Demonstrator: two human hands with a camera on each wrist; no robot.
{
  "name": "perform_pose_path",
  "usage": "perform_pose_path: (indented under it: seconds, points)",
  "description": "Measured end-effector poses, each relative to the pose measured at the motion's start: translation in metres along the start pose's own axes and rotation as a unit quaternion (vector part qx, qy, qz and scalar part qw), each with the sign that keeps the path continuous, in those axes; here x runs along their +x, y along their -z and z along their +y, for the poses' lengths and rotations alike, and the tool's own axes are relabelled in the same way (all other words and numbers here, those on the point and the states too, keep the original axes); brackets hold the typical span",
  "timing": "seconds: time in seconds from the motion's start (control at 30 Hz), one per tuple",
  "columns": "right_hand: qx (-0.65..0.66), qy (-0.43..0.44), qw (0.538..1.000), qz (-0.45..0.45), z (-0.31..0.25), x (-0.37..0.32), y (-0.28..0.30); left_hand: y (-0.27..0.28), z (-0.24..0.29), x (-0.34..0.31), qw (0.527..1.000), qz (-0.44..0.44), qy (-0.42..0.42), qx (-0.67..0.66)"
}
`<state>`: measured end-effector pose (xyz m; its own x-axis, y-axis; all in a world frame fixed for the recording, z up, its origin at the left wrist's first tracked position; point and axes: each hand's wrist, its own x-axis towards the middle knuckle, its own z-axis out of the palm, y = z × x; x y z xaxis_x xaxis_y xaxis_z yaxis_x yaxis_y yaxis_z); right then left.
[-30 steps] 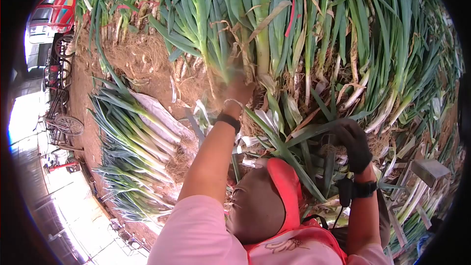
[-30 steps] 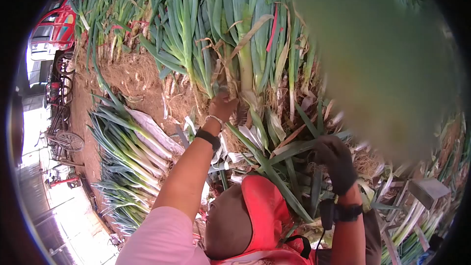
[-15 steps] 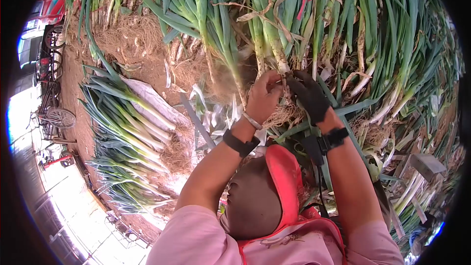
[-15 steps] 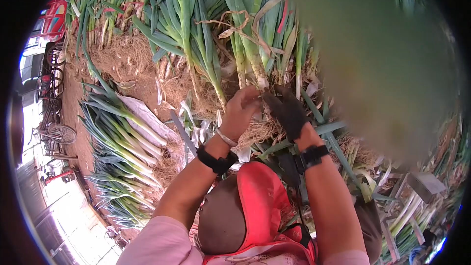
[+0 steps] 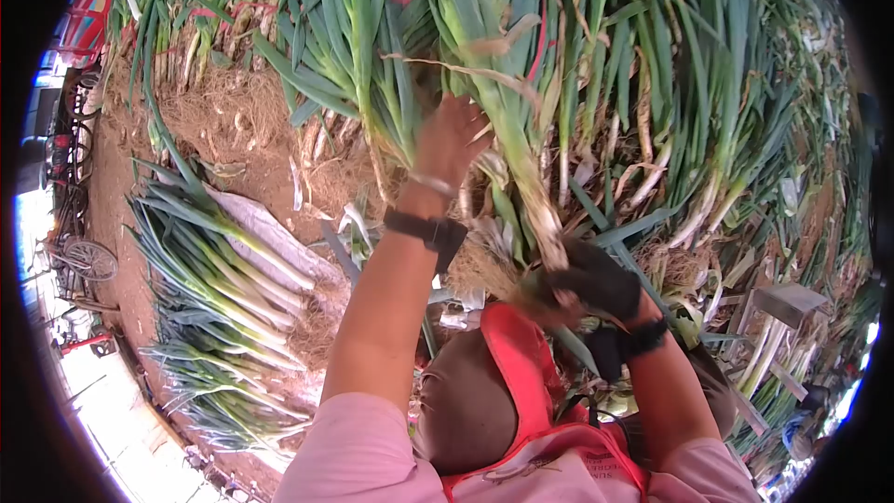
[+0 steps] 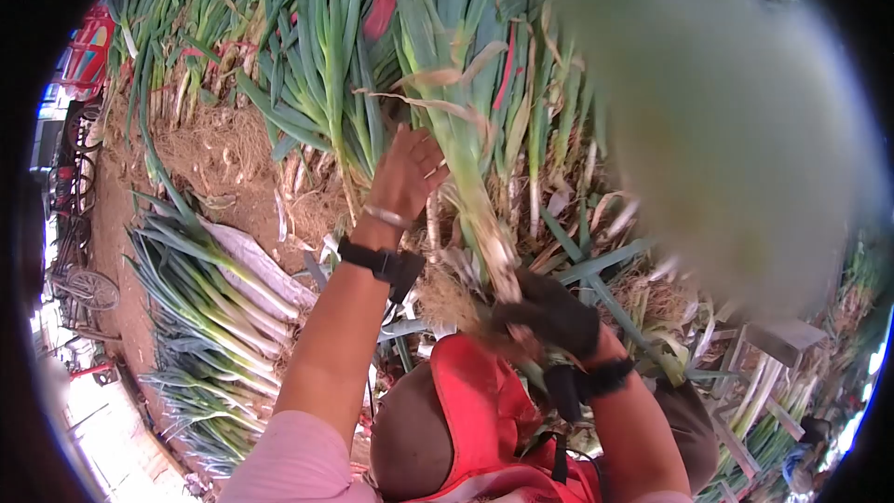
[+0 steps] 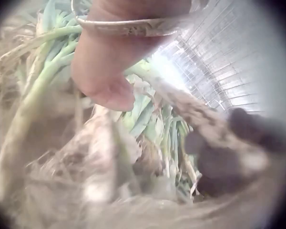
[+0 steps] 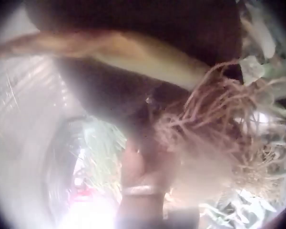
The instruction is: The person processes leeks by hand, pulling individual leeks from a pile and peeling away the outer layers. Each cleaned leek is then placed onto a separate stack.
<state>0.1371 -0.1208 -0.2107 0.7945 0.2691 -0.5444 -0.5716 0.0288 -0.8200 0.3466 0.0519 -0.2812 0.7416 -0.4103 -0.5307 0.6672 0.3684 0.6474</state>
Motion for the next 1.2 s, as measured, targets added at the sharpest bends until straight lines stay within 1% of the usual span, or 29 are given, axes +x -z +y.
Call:
perform_pose_path:
  seconds: [0.03, 0.1, 0.17, 0.2, 0.23, 0.27, 0.3, 0.33, 0.37, 0.4, 0.43, 0.47, 0.53, 0.57, 0.6, 0.63, 0.67, 0.7, 0.73, 0.83, 0.9, 0.93, 0.97, 1.03, 1.07, 1.1, 1.13, 1.17, 1.2]
  points:
    - [0.089, -0.040, 0.995, -0.014, -0.004, -0.028, 0.003, -0.007, 0.000, 0.010, 0.995, -0.063, 0.012, -0.082]
    - [0.076, -0.046, 0.996, -0.013, -0.015, -0.070, 0.005, -0.043, -0.006, 0.002, 0.981, -0.158, -0.105, 0.035]
    - [0.071, -0.050, 0.996, 0.001, -0.009, -0.109, 0.006, -0.102, 0.004, -0.045, 0.964, -0.187, 0.025, -0.185]
    - [0.014, -0.045, 0.999, -0.005, 0.003, -0.123, 0.009, -0.108, 0.002, -0.055, 0.968, -0.239, -0.074, -0.020]
    - [-0.045, -0.037, 0.998, -0.012, 0.011, -0.134, 0.013, -0.115, 0.001, -0.066, 0.932, -0.252, -0.198, 0.169]
    - [-0.157, -0.070, 0.985, -0.011, 0.011, -0.139, 0.013, -0.121, -0.001, -0.076, 0.869, -0.233, -0.314, 0.303]
    - [-0.200, -0.022, 0.979, 0.027, 0.011, -0.145, 0.010, -0.140, 0.007, -0.099, 0.874, -0.237, -0.315, 0.284]
    - [-0.053, 0.039, 0.993, 0.101, -0.016, -0.147, -0.003, -0.161, 0.016, -0.125, 0.911, -0.256, -0.250, 0.205]
    - [0.085, 0.120, 0.977, 0.156, -0.043, -0.151, -0.017, -0.179, 0.022, -0.147, 0.938, -0.274, -0.174, 0.124]
    - [-0.027, 0.206, 0.953, 0.220, -0.040, -0.145, -0.009, -0.195, 0.027, -0.168, 0.944, -0.291, -0.133, 0.077]
    - [-0.062, 0.190, 0.948, 0.248, -0.071, -0.154, -0.013, -0.204, 0.031, -0.185, 0.943, -0.321, -0.080, 0.029]
    - [0.054, 0.221, 0.947, 0.228, -0.091, -0.158, -0.025, -0.213, 0.034, -0.196, 0.937, -0.338, -0.081, 0.036]
    - [0.061, 0.258, 0.938, 0.222, -0.105, -0.171, -0.035, -0.224, 0.035, -0.218, 0.914, -0.348, -0.167, 0.125]
    - [0.086, 0.267, 0.938, 0.204, -0.110, -0.181, -0.041, -0.229, 0.033, -0.229, 0.910, -0.356, -0.170, 0.131]
    - [0.092, 0.286, 0.931, 0.209, -0.100, -0.180, -0.040, -0.232, 0.031, -0.239, 0.877, -0.354, -0.261, 0.192]
    - [0.092, 0.294, 0.928, 0.209, -0.098, -0.188, -0.043, -0.235, 0.031, -0.251, 0.895, -0.351, -0.222, 0.163]
    - [0.044, 0.285, 0.925, 0.247, -0.096, -0.197, -0.045, -0.239, 0.031, -0.264, 0.911, -0.345, -0.183, 0.132]
    - [-0.002, 0.274, 0.919, 0.285, -0.092, -0.206, -0.046, -0.242, 0.027, -0.276, 0.909, -0.348, -0.185, 0.138]
    - [0.014, 0.309, 0.909, 0.280, -0.083, -0.209, -0.043, -0.244, 0.022, -0.286, 0.913, -0.342, -0.168, 0.148]
    - [0.045, 0.327, 0.910, 0.252, -0.088, -0.251, -0.065, -0.254, 0.016, -0.317, 0.910, -0.326, -0.156, 0.203]
    - [0.051, 0.325, 0.911, 0.248, -0.084, -0.280, -0.082, -0.258, 0.006, -0.332, 0.917, -0.335, -0.152, 0.155]
    - [-0.061, 0.272, 0.919, 0.279, -0.076, -0.296, -0.089, -0.262, 0.000, -0.335, 0.928, -0.309, -0.152, 0.139]
    - [-0.176, 0.218, 0.910, 0.306, -0.066, -0.311, -0.095, -0.263, 0.003, -0.334, 0.927, -0.310, -0.155, 0.145]
    - [-0.108, 0.217, 0.941, 0.238, -0.032, -0.346, -0.115, -0.257, 0.015, -0.325, 0.941, -0.251, -0.164, 0.159]
    - [-0.059, 0.190, 0.950, 0.241, 0.004, -0.353, -0.108, -0.251, 0.022, -0.318, 0.930, -0.294, -0.162, 0.153]
    - [-0.008, 0.160, 0.957, 0.243, 0.043, -0.353, -0.098, -0.252, 0.023, -0.324, 0.929, -0.294, -0.165, 0.155]
    - [-0.008, 0.164, 0.956, 0.242, 0.065, -0.357, -0.096, -0.253, 0.023, -0.331, 0.933, -0.261, -0.171, 0.177]
    - [-0.139, 0.186, 0.903, 0.361, 0.074, -0.359, -0.094, -0.257, 0.023, -0.336, 0.935, -0.230, -0.181, 0.198]
    - [-0.262, 0.199, 0.819, 0.470, 0.080, -0.361, -0.093, -0.257, 0.019, -0.339, 0.928, -0.237, -0.208, 0.198]
